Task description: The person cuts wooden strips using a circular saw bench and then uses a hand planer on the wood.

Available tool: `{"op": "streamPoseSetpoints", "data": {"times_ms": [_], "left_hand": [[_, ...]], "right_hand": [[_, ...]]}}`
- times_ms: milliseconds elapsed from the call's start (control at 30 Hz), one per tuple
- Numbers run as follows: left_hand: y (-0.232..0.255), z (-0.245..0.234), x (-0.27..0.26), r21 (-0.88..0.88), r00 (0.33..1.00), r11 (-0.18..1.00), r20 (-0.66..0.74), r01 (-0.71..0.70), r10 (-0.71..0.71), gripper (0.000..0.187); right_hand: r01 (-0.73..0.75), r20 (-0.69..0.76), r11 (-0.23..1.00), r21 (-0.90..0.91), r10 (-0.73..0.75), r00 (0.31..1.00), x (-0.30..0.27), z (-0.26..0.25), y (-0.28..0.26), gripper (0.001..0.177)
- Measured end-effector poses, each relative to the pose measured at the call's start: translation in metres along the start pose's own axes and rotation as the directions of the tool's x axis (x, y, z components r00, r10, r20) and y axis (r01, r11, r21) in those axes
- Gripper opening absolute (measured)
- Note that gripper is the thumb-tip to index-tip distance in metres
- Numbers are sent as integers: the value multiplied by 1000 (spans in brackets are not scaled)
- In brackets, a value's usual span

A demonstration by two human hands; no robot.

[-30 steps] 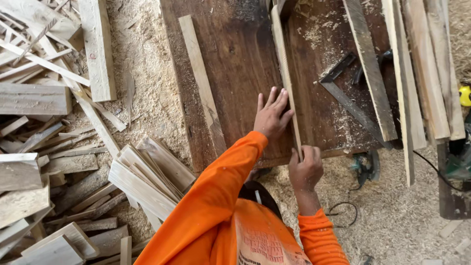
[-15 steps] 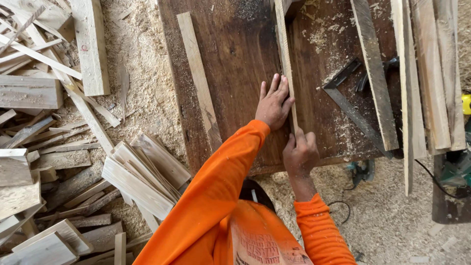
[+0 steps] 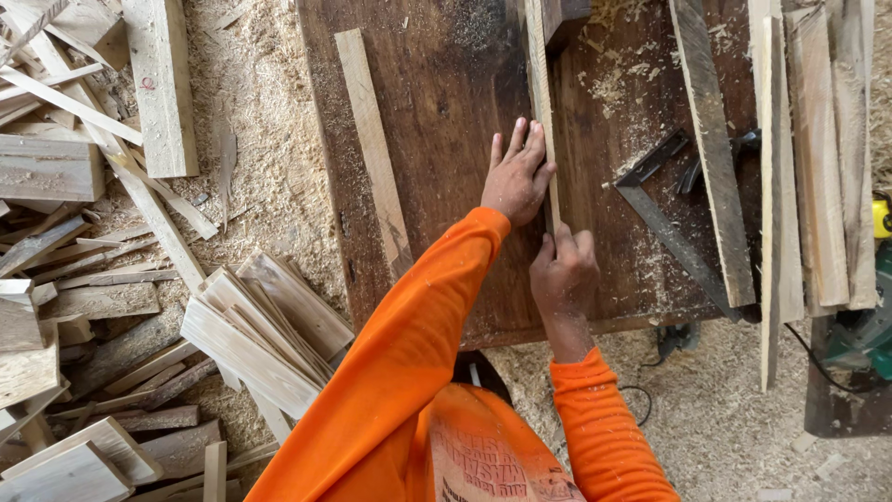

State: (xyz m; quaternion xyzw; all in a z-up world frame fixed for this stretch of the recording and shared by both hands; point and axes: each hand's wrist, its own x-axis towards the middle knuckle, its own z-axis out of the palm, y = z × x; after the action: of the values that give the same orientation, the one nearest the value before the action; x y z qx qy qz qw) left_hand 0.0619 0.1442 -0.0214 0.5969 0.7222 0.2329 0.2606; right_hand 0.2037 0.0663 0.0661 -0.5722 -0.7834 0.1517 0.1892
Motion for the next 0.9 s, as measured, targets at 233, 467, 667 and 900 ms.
{"op": "streamPoseSetpoints", "data": {"times_ms": [233,467,667,900], "left_hand": [[-4,-7,20,-42,1000,999,-25,15,-16,67],[9,6,-17,-118,997,992,-68,-43,36,74],[-1,11,3,-106,995,994,-97,-29,19,73],[-15,3,41,-65,998,998,-69,-10,5,73]], "right_hand": [[26,-47,1000,-3,-26,999,22,9,-3,22],[-22,-90,999,46,26,996,32,17,-7,29],[-6,-24,998,60,7,1000,51,14,-10,28],[9,-21,997,82,-7,1000,81,26,-13,31]]}}
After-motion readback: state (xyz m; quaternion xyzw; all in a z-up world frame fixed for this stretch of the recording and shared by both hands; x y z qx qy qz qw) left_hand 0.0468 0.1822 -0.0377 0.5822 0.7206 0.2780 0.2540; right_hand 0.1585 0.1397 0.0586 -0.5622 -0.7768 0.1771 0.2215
